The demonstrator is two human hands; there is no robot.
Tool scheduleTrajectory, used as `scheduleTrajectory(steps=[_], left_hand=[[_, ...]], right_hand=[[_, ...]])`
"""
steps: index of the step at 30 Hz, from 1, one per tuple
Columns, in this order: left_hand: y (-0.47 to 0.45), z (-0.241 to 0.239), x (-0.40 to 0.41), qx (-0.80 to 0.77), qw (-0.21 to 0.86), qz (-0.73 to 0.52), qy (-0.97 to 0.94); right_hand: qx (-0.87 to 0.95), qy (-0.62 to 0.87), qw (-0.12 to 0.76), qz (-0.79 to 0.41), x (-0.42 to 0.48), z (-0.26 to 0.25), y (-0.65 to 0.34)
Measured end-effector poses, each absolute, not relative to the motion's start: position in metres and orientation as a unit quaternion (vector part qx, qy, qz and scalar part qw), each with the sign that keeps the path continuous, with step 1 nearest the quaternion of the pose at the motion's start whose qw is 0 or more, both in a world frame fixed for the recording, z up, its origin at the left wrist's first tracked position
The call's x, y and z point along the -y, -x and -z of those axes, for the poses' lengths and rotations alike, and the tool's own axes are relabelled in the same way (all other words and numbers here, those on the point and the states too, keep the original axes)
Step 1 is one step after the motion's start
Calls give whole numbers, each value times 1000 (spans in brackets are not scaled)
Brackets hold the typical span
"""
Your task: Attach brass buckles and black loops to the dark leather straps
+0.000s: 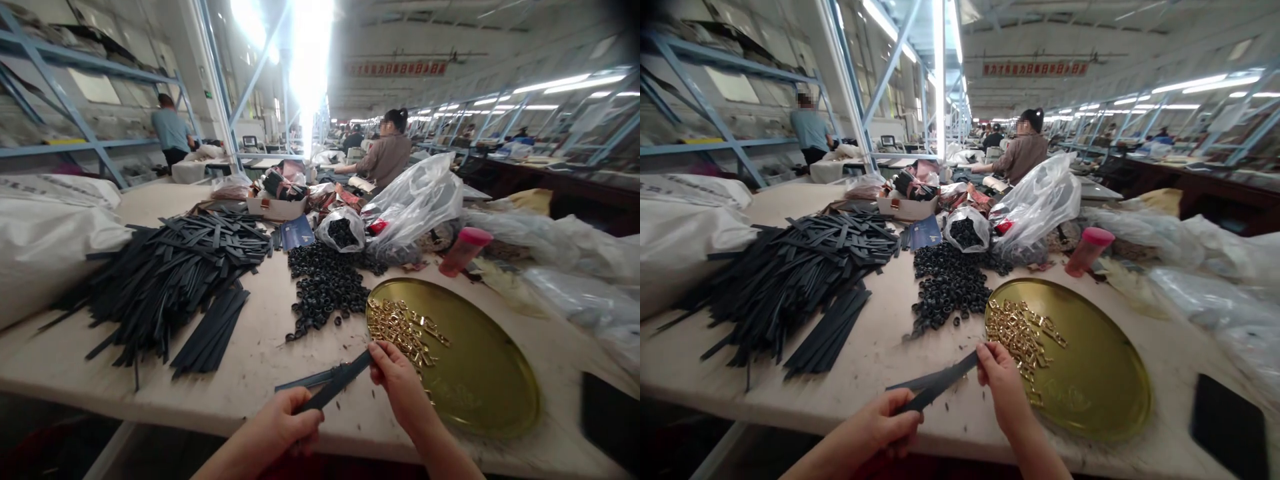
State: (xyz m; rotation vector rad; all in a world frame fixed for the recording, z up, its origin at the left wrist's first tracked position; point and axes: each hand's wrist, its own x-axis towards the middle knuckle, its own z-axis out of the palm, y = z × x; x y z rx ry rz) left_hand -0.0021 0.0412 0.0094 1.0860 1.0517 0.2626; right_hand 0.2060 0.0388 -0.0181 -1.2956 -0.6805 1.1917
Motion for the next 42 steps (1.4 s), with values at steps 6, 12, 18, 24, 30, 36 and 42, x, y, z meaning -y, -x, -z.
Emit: scheduleTrajectory(steps=[6, 12, 18, 24, 30, 36, 42], left_hand=[[23, -9, -66, -545, 669, -366, -348], [-5, -1, -67, -478, 735, -341, -339], [-13, -5, -69, -499, 742, -291, -340], [-11, -6, -75, -521, 741, -268, -328], [-17, -8, -71, -512, 757, -259, -314], [-34, -9, -60, -477, 736, -259, -404], [-40, 1, -51, -508, 581, -249, -585]], right_hand=[[375, 558, 460, -580, 3, 36, -200], [593, 529, 253, -551, -5, 30, -182], [659, 669, 280, -196, -111, 24, -203], [661, 676, 260, -197, -139, 45, -193], [638, 658, 301, -262, -116, 34, -201], [334, 509, 509, -609, -70, 15, -186], [162, 406, 576, -691, -40, 11, -175]])
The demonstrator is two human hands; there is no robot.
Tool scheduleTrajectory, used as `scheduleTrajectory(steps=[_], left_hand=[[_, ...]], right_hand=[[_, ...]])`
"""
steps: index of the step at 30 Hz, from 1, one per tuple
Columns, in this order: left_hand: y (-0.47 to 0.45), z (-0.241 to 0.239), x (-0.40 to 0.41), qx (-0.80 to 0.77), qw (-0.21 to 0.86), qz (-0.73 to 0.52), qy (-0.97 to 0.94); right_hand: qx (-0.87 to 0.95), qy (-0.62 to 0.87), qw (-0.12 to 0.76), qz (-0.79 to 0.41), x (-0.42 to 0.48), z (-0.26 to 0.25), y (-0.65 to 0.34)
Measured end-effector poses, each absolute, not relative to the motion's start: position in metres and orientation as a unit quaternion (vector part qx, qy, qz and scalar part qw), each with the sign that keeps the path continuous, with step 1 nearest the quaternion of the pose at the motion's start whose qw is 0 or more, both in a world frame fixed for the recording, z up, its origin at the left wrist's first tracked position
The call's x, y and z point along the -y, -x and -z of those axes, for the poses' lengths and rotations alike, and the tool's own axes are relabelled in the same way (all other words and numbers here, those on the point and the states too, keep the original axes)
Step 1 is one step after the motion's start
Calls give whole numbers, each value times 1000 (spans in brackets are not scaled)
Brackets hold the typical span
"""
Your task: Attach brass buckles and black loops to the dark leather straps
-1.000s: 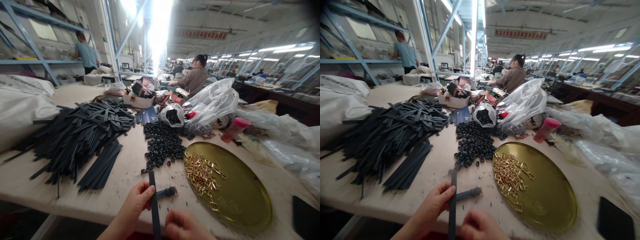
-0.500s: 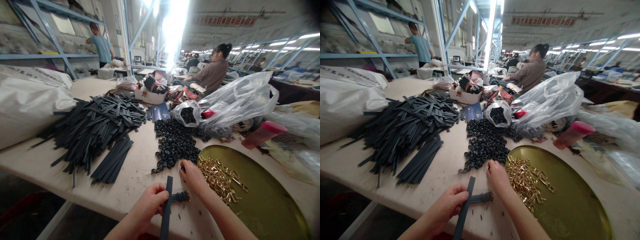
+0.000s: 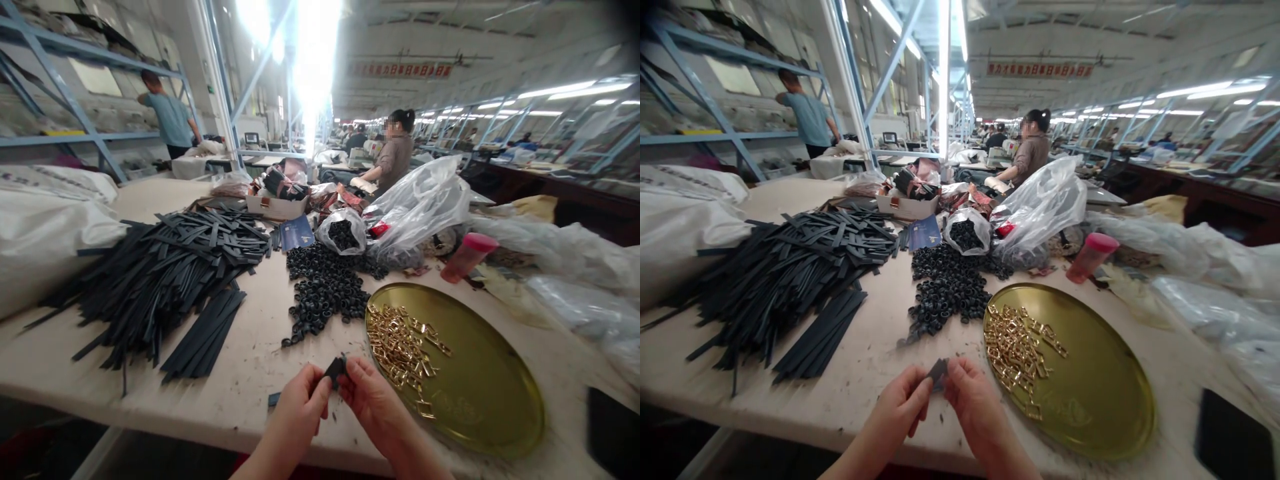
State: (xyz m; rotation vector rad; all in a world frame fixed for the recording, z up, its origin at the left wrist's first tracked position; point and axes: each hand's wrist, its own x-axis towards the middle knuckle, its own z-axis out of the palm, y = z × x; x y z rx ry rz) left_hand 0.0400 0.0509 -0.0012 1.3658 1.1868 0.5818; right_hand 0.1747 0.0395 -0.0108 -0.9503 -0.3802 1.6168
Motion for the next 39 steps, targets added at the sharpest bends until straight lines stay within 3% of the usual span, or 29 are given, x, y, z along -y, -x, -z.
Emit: scheduleTrajectory(steps=[4, 8, 14, 19, 21, 23, 25, 27, 33, 39], left_hand=[[-37, -7, -44, -513, 504, -201, -665], [-34, -21, -37, -482, 458, -155, -730], [-32, -22, -27, -445, 618, -107, -639], [-32, -5, -32, -458, 644, -196, -581], [-31, 0, -39, -470, 637, -210, -574], [-31, 4, -46, -484, 615, -216, -584], [-32, 7, -51, -491, 605, -227, -584], [-36, 12, -54, -495, 614, -237, -567], [-41, 21, -57, -484, 646, -214, -550], [-47, 0, -70, -475, 583, -252, -609]], right_hand=[[235, 453, 575, -640, -28, 17, -178], [339, 481, 504, -632, -15, 16, -181], [345, 480, 508, -626, -7, 16, -184], [362, 469, 483, -645, -11, 30, -178], [444, 508, 460, -577, -17, 29, -187], [563, 599, 401, -404, -28, 24, -207], [653, 696, 259, -151, -42, 18, -230], [690, 710, 136, -22, -58, 17, -249], [733, 677, 59, 29, -77, 32, -265], [813, 573, 89, 50, -49, 11, -248]])
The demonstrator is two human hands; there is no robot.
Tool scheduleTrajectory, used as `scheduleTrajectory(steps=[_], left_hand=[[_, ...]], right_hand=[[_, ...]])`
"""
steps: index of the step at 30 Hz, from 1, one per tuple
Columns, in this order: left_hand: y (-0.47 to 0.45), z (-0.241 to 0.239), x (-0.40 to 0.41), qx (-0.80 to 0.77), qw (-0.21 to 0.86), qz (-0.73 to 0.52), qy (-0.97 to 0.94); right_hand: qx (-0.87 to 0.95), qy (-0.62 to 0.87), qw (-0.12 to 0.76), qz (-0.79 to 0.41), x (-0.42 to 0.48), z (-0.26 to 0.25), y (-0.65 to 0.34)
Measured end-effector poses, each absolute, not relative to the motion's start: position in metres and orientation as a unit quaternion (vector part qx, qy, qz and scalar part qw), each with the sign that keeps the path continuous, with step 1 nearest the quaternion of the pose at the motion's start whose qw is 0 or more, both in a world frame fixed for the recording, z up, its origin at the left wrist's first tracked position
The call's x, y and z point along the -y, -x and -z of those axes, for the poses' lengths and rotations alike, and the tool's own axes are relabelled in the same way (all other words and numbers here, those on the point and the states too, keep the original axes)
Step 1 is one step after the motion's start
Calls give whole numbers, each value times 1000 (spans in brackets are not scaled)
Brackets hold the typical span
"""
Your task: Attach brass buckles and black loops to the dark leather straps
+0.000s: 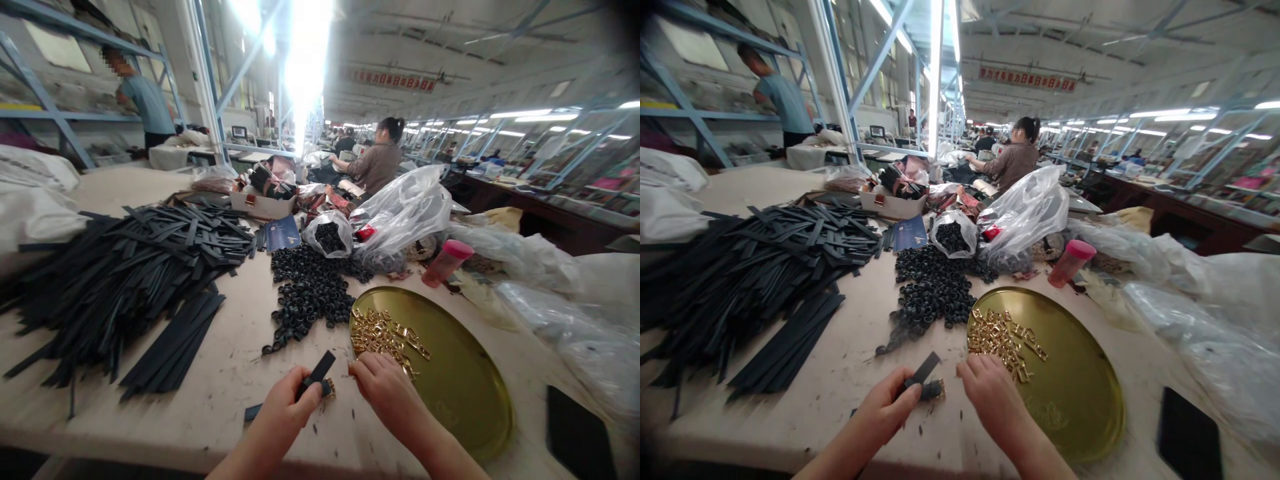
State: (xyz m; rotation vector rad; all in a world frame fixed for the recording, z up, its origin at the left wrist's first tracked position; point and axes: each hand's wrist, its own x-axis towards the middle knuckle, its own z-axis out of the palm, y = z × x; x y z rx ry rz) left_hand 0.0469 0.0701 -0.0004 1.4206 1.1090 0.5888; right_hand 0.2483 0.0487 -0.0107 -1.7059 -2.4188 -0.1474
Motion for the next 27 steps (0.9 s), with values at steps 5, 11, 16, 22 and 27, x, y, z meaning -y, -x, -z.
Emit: scheduleTrajectory(steps=[5, 11, 16, 22, 27], left_hand=[[-57, -19, -75, -479, 606, -201, -602], [-52, -33, -56, -452, 696, -129, -543], [-46, -37, -45, -418, 751, -161, -486], [-51, -20, -38, -479, 633, -316, -519], [-45, -15, -33, -523, 485, -276, -644]], right_hand=[[884, 430, 160, 89, -20, -15, -223], [894, 398, 198, 63, -4, -19, -214], [784, 464, 370, -183, 2, -10, -203], [412, 447, 529, -593, 0, 7, -172], [231, 396, 511, -727, 0, 0, -166]])
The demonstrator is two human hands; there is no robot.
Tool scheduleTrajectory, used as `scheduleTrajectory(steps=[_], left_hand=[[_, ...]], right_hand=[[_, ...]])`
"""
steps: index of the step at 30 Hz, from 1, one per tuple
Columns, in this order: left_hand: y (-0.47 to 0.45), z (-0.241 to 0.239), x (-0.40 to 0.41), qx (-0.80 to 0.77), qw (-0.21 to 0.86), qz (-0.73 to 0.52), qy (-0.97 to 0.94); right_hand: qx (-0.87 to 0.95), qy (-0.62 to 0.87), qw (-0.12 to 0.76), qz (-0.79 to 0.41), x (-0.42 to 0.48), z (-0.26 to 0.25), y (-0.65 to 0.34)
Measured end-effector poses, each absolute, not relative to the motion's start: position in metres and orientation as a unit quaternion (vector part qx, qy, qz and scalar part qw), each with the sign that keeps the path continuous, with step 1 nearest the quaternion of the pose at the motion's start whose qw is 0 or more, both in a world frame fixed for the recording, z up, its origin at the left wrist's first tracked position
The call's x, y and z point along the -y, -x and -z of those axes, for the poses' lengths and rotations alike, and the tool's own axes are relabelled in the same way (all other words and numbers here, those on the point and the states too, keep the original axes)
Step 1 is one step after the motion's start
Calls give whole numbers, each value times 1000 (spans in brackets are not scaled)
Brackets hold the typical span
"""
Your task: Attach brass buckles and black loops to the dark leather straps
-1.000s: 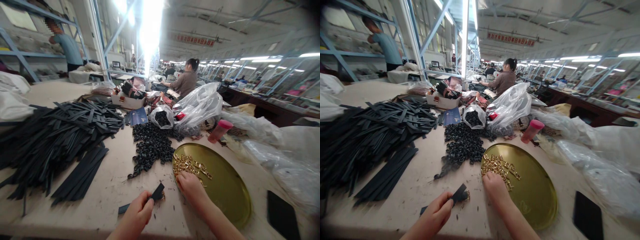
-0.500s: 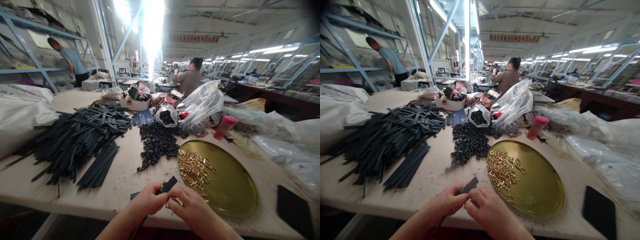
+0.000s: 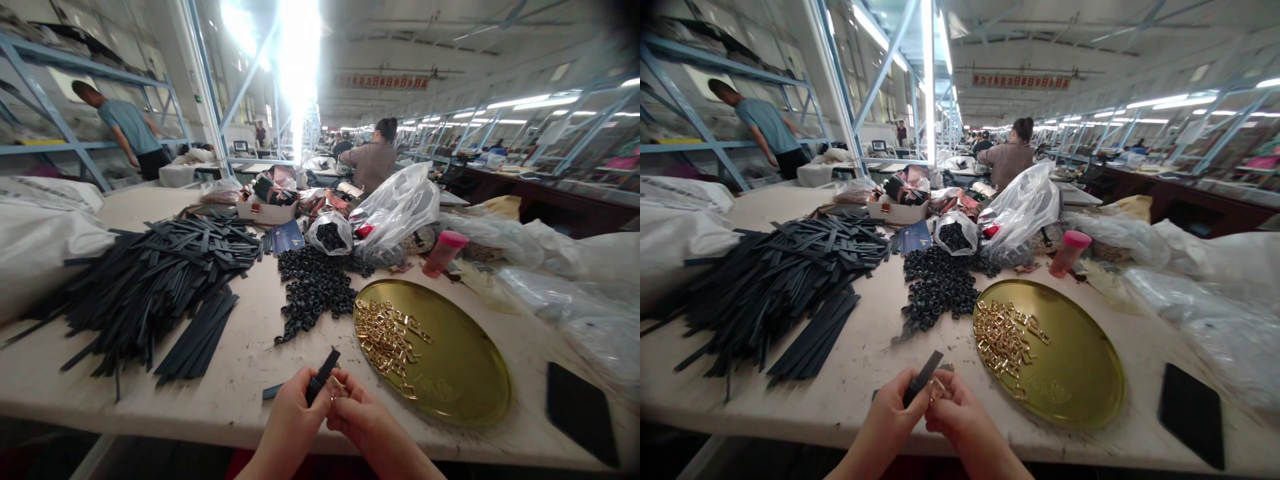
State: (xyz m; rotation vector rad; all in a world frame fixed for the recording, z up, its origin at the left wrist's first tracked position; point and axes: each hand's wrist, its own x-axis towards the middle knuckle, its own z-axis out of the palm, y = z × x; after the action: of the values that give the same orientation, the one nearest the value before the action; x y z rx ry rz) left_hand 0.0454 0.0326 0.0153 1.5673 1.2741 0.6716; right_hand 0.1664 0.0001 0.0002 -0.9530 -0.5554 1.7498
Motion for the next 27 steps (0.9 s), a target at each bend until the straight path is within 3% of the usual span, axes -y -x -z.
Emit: scheduleTrajectory(steps=[7, 12, 15, 21, 27], left_hand=[[-38, -12, -36, -531, 474, -238, -661], [-38, -8, -36, -526, 488, -223, -660], [-39, -10, -35, -514, 506, -215, -658], [-39, -15, -32, -495, 549, -231, -633], [-26, -9, -23, -470, 561, -202, -651]], right_hand=[[227, 378, 511, -738, 1, 11, -168], [409, 477, 538, -562, 1, 28, -169], [427, 502, 540, -523, 1, 26, -170], [300, 476, 545, -622, 0, 20, -169], [89, 428, 609, -662, 5, 10, -175]])
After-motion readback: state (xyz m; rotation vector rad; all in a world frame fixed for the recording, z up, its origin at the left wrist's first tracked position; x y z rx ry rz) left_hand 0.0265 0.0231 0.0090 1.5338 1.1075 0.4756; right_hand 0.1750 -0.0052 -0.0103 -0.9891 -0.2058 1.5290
